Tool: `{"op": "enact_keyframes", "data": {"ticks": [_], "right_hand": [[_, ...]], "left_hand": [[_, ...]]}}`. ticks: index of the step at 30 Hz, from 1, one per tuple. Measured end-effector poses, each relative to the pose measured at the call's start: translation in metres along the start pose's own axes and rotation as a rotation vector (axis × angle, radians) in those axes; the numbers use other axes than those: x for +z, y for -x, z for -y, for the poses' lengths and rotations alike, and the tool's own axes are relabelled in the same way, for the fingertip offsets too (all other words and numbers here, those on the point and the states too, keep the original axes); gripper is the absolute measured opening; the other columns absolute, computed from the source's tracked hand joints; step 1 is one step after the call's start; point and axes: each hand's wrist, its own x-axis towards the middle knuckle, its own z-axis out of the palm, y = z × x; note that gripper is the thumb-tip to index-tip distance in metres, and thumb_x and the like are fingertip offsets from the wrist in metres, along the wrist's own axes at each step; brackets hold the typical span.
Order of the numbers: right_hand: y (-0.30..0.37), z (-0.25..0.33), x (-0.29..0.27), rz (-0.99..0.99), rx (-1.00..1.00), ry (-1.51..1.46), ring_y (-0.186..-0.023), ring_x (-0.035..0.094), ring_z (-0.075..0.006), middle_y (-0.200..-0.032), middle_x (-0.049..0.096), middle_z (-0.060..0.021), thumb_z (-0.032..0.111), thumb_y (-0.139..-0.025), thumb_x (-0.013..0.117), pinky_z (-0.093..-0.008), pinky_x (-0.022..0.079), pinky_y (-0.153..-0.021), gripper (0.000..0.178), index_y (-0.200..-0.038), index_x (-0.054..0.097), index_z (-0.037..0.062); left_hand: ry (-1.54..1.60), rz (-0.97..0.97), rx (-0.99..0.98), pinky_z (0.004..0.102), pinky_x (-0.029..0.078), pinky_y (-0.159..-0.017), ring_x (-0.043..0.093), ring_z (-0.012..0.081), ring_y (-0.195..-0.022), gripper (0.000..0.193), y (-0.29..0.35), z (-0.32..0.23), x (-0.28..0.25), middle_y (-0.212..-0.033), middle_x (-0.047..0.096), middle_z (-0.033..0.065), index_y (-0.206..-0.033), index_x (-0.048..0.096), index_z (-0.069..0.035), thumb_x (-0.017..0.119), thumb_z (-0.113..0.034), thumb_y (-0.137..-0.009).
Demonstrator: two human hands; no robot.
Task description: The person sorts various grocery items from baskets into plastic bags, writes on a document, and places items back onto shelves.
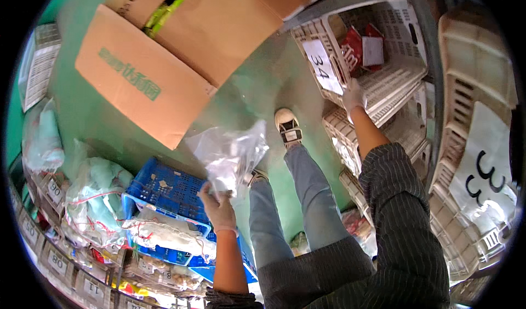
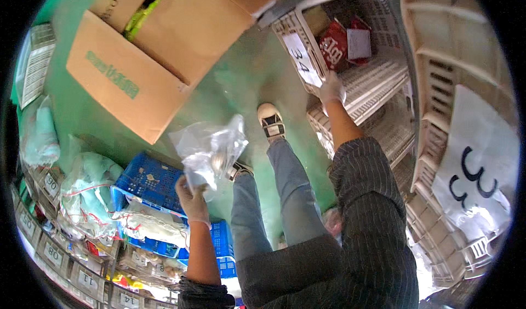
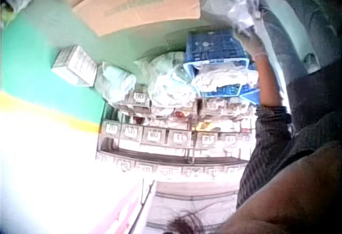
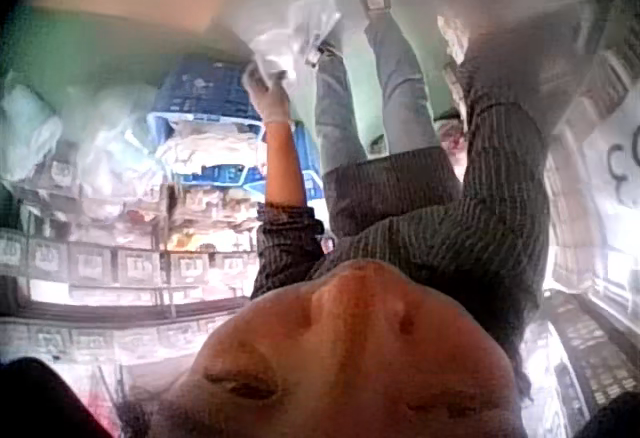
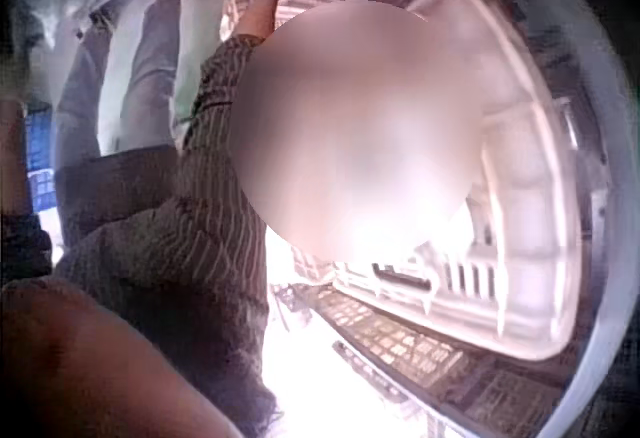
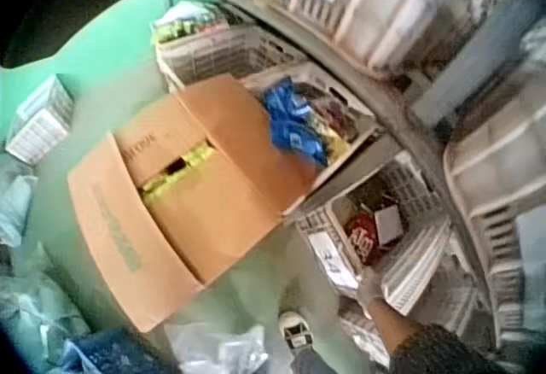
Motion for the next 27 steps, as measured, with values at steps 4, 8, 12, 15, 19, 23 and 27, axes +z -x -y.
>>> {"op": "enact_keyframes", "data": {"ticks": [4,8,12,15,19,23,27], "right_hand": [[0.056,-0.009,0.037,-0.011,-0.01,0.054,-0.084,0.055,-0.0457,-0.093,0.057,-0.0262,0.009,-0.084,0.045,-0.0508,0.042,-0.075,0.018,-0.099,0.054,0.0039],[0.16,-0.004,0.057,0.418,-0.178,0.19,-0.104,0.054,-0.0363,-0.108,0.056,-0.0194,0.019,-0.085,0.056,-0.0466,0.044,-0.085,0.026,-0.108,0.057,0.0056],[0.164,-0.006,0.056,0.899,0.113,-0.407,-0.105,0.058,-0.0282,-0.112,0.062,-0.0156,0.03,-0.086,0.065,-0.0357,0.044,-0.092,0.046,-0.122,0.055,0.0031],[0.104,-0.036,0.11,0.512,0.038,-0.456,-0.113,0.053,-0.0294,-0.125,0.053,-0.0227,0.039,-0.077,0.073,-0.0374,0.039,-0.099,0.079,-0.132,0.038,-0.0049],[0.053,-0.01,0.192,0.188,0.271,0.147,-0.133,0.028,-0.0407,-0.147,0.016,-0.0282,0.042,-0.068,0.078,-0.0446,0.037,-0.104,0.113,-0.147,0.005,0.0069],[0.032,-0.003,0.222,0.037,0.458,0.318,-0.132,0.031,-0.0419,-0.149,0.011,-0.0273,0.044,-0.067,0.078,-0.0475,0.037,-0.104,0.116,-0.148,0.001,0.0155],[0.019,-0.015,0.198,0.039,0.497,0.138,-0.127,0.04,-0.0409,-0.148,0.023,-0.0237,0.033,-0.072,0.073,-0.0422,0.039,-0.102,0.105,-0.149,0.005,0.0141]], "left_hand": [[0.058,-0.066,0.169,0.0235,0.05,-0.076,0.055,0.0143,-0.075,0.054,-0.009,-0.014,0.013,-0.098,0.052,0.0102,-0.13,0.03,-0.007,0.047,0.011,-0.082],[0.255,0.209,0.088,0.0272,0.052,-0.074,0.057,0.0129,-0.075,0.041,0.0,-0.036,0.018,-0.104,0.055,0.0099,-0.126,0.039,-0.003,0.046,0.009,-0.087],[0.287,0.424,-0.109,0.031,0.053,-0.076,0.057,0.0107,-0.073,0.027,-0.01,-0.023,0.011,-0.118,0.055,0.0119,-0.117,0.052,-0.001,0.042,0.003,-0.092],[0.343,0.386,-0.119,0.0324,0.054,-0.078,0.056,0.0105,-0.071,0.04,-0.013,-0.017,0.024,-0.124,0.05,0.0138,-0.129,0.043,-0.004,0.042,0.003,-0.09],[0.338,0.402,-0.135,0.0321,0.055,-0.069,0.052,0.0109,-0.062,0.053,-0.014,-0.016,0.051,-0.13,0.049,0.0154,-0.134,0.04,-0.004,0.046,0.004,-0.082],[0.467,0.498,-0.109,0.0318,0.053,-0.064,0.05,0.012,-0.058,0.058,-0.015,-0.009,0.044,-0.13,0.051,0.0178,-0.135,0.04,-0.005,0.046,0.007,-0.079],[0.523,0.545,-0.032,0.0237,0.044,-0.049,0.047,0.0097,-0.054,0.068,-0.028,-0.007,0.041,-0.137,0.045,0.017,-0.141,0.034,-0.006,0.046,0.008,-0.075]]}}
